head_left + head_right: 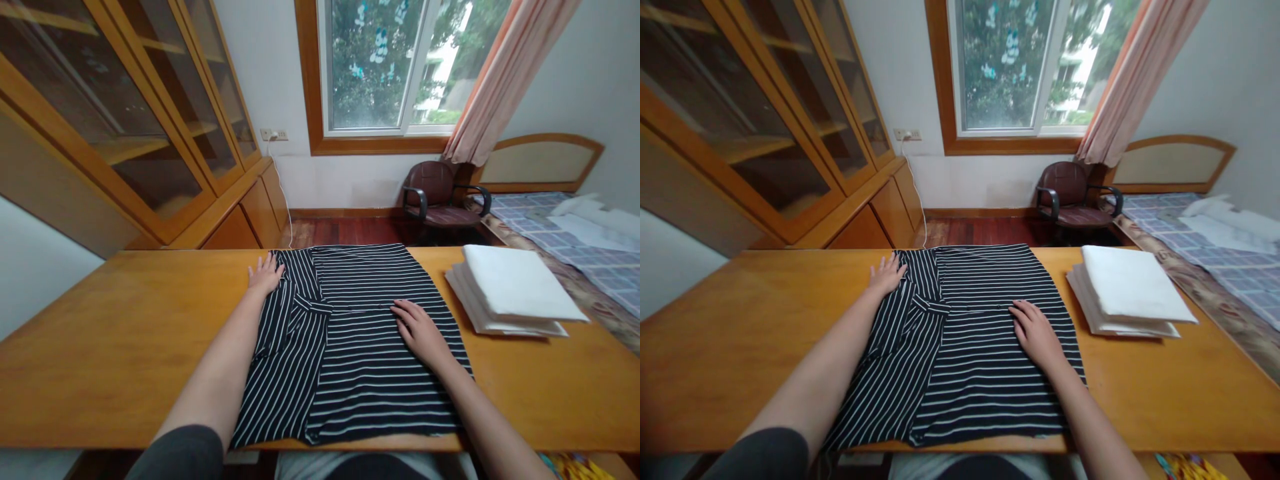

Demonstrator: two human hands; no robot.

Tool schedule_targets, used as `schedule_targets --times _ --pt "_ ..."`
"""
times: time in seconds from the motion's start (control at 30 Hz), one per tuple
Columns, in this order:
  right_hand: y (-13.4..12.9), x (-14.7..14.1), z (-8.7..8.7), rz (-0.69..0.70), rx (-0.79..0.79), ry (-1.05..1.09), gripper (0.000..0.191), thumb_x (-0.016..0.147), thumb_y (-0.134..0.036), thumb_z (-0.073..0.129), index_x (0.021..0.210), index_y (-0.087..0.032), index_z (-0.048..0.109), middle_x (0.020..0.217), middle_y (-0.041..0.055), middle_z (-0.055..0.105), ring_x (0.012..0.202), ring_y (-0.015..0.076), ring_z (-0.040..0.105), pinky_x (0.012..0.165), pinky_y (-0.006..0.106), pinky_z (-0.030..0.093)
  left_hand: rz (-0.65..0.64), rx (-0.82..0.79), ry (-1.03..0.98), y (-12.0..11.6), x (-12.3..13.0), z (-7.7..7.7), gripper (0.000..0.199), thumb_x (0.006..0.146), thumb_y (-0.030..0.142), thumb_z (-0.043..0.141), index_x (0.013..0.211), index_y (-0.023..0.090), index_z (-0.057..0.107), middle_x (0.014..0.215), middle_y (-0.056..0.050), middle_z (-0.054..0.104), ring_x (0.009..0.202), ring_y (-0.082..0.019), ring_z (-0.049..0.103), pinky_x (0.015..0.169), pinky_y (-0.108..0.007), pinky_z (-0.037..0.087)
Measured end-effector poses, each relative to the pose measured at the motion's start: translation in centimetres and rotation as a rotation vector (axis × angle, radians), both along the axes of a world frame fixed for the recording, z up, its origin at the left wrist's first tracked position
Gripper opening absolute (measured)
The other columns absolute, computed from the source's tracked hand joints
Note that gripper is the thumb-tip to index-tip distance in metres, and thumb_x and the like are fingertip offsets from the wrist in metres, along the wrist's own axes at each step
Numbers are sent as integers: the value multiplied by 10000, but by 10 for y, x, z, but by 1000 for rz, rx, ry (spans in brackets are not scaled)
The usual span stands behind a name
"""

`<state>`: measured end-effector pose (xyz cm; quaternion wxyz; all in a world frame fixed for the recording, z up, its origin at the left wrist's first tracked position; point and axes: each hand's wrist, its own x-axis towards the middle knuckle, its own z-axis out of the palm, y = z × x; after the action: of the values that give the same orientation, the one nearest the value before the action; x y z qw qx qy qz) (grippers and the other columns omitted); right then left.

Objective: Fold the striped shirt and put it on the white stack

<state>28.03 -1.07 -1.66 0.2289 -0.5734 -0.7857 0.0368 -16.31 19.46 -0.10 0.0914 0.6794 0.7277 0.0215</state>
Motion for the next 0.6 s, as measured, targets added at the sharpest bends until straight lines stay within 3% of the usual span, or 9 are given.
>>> schedule_targets --times 0.17,0.33,0.47,0.6 --pt "1 1 -2 12 12 -11 360 985 -271 454 1287 -224 644 1391 83 589 1309 283 510 1122 518 427 19 136 -35 -22 10 16 701 1003 533 153 1569 136 275 1656 -91 158 1530 -339 92 1194 -640 141" --pt "1 0 -1 19 31 20 357 978 -260 461 1283 -244 644 1376 79 598 1305 282 515 1108 516 442 -106 240 19 -74 34 28 688 1014 528 168 1542 123 344 1640 -103 225 1532 -309 118 1219 -586 129" --pt "0 -1 1 2 16 11 359 979 -260 457 1286 -244 641 1381 70 595 1309 280 511 1108 513 442 -139 195 65 -114 49 18 723 1008 559 169 1549 105 325 1639 -118 213 1529 -316 128 1218 -588 132" --pt "0 -1 1 1 22 9 367 978 -262 452 1291 -255 644 1379 73 599 1300 289 520 1100 530 446 -122 120 69 -134 54 3 722 1006 565 185 1564 118 287 1637 -129 202 1524 -315 157 1214 -583 144"
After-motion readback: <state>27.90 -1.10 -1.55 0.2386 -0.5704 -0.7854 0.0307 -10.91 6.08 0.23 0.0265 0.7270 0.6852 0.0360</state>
